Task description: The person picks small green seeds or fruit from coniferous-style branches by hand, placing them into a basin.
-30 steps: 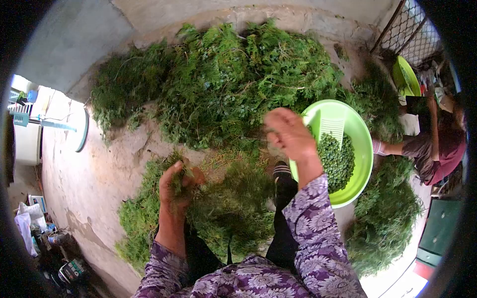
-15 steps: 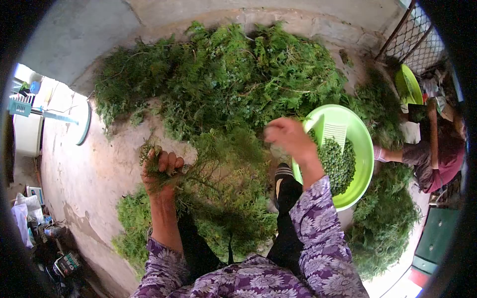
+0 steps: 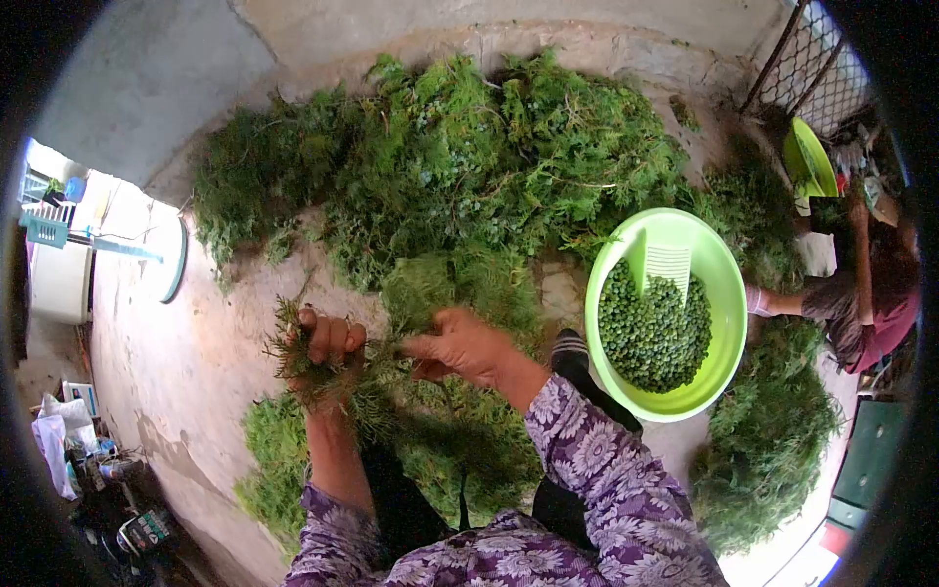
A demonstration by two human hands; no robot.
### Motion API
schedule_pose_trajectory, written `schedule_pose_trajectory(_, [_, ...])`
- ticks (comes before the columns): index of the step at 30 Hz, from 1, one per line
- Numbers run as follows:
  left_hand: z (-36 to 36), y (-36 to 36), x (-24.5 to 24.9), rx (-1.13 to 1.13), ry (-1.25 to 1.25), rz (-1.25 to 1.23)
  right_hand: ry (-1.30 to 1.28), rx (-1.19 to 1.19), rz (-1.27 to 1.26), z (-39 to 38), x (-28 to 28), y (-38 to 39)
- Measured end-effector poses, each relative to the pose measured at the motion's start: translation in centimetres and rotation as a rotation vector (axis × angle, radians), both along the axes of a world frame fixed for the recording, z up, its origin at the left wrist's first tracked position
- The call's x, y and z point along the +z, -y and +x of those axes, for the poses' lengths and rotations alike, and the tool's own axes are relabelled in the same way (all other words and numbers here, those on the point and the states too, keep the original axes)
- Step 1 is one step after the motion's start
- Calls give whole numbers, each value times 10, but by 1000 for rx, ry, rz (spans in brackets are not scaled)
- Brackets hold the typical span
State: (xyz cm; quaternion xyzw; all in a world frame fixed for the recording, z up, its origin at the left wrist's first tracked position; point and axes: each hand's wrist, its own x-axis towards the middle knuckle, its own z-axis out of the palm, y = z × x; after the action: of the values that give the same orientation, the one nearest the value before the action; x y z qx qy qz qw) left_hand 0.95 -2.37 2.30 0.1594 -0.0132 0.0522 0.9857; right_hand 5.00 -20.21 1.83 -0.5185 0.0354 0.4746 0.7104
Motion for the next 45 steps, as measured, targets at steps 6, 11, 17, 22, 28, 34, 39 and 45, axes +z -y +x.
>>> schedule_pose_trajectory(6, [0,3,0,17,-43,34,183,-43,-2,-2,-5,-2])
schedule_pose_trajectory(11, [-1,3,0,-1,-99,131,255,-57,10,-4,-14,0])
schedule_pose_trajectory(17, [-2,10,12,96,-273,164,290,-122,-23,-5,-3,0])
schedule_pose_trajectory(22, [-8,6,-2,46,-140,211,195,-173,-219,-3,2,1])
schedule_pose_trajectory(28, [-7,14,17,148,-341,301,500,146,-499,10,6,15])
schedule_pose_trajectory(34, [-1,10,4,477,-144,856,744,98,-749,5,-27,18])
schedule_pose_trajectory(39, [-16,28,6,460,65,1176,552,-122,-466,6,-66,25])
schedule_pose_trajectory(45, [-10,75,16,-354,402,1011,604,-282,-58,-15,-81,34])
